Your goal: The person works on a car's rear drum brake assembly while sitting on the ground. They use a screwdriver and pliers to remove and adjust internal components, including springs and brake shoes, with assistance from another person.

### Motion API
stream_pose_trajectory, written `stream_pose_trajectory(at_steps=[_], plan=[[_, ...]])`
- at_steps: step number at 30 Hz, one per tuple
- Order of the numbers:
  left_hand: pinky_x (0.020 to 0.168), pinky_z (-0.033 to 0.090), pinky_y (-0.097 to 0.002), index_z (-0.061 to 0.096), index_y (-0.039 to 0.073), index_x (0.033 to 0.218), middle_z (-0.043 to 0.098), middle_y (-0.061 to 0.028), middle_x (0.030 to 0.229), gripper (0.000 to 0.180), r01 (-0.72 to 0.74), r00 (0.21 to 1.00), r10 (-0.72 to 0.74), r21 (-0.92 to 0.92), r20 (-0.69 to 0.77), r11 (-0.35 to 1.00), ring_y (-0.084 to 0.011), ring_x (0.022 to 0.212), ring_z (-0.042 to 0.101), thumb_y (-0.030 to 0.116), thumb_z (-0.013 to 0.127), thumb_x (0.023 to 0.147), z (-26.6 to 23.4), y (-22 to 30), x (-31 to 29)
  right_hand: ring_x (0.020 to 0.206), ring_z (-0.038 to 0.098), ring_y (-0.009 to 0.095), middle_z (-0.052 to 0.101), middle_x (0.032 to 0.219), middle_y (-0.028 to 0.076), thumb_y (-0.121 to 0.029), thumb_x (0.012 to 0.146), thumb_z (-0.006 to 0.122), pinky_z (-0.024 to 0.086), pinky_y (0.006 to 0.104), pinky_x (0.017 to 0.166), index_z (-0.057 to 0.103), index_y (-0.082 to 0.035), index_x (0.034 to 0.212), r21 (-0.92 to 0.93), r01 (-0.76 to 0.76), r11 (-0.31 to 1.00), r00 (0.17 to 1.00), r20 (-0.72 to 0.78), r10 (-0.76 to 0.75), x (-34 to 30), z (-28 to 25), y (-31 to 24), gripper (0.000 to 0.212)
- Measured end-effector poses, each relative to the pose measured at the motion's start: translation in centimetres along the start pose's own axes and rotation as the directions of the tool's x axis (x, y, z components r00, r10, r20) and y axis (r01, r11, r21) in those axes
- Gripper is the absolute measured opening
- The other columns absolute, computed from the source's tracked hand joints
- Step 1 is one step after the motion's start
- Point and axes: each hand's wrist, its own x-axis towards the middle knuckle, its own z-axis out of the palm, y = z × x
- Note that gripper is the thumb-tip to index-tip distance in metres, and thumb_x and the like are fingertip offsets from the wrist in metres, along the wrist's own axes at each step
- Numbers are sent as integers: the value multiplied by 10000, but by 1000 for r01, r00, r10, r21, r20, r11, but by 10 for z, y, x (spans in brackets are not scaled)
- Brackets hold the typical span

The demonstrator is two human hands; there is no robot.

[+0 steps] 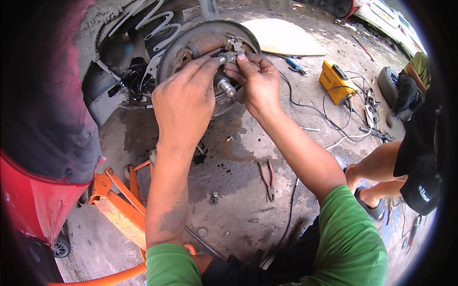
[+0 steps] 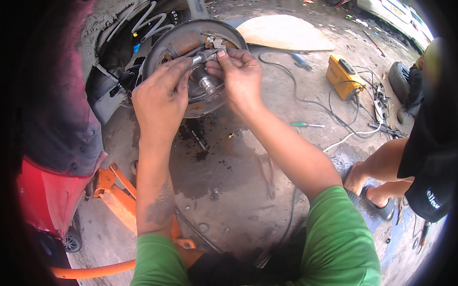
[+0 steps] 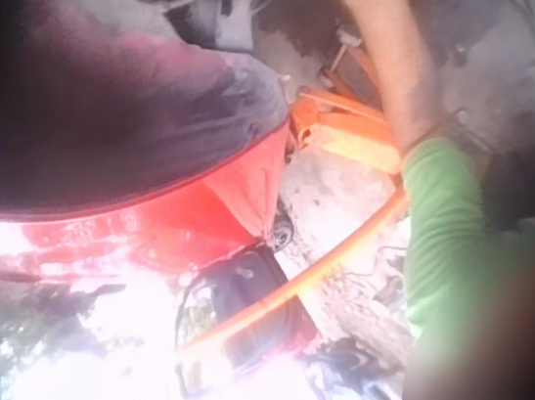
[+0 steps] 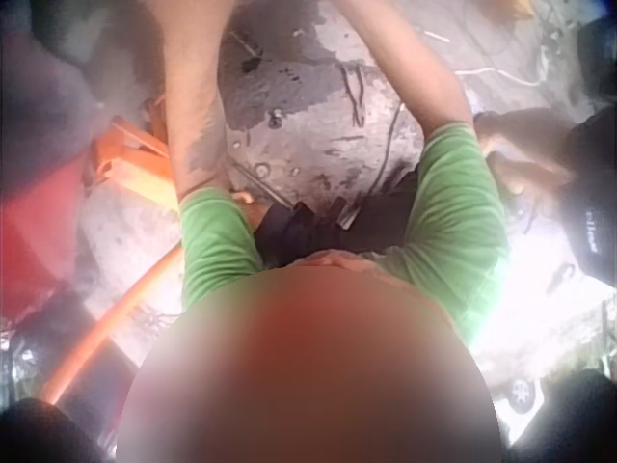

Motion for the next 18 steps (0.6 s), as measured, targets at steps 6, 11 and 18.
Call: stream_pose_trajectory(at_steps=[6, 11, 18], plan=[[809, 581, -339, 750, 68, 1059, 744, -92, 1075, 233, -3, 995, 2, -13, -105, 1000, -267, 948, 732, 19, 721, 833, 11, -13, -16, 725, 728, 197, 727, 894, 175, -36, 948, 679, 624, 285, 659, 624, 87, 1013, -224, 105, 969, 994, 63, -93, 4, -6, 1, 150], [792, 583, -335, 752, 72, 1060, 745, -89, 1072, 243, -39, 992, 36, -19, -124, 999, -264, 923, 735, 7, 717, 829, 12, -15, -14, 666, 703, 157, 733, 859, 147, -26, 946, 677, 600, 264, 626, 646, 90, 1003, -368, 146, 918, 986, 130, -105, 8, -10, -11, 133], [729, 577, -328, 748, 79, 999, 753, -68, 1022, 200, -62, 992, 61, -5, -112, 998, -256, 872, 733, 12, 725, 812, 5, -14, -4, 636, 685, 130, 732, 831, 130, -33, 930, 701, 567, 242, 592, 656, 78, 1012, -461, 131, 878, 984, 166, -60, 15, -14, -21, 145]])
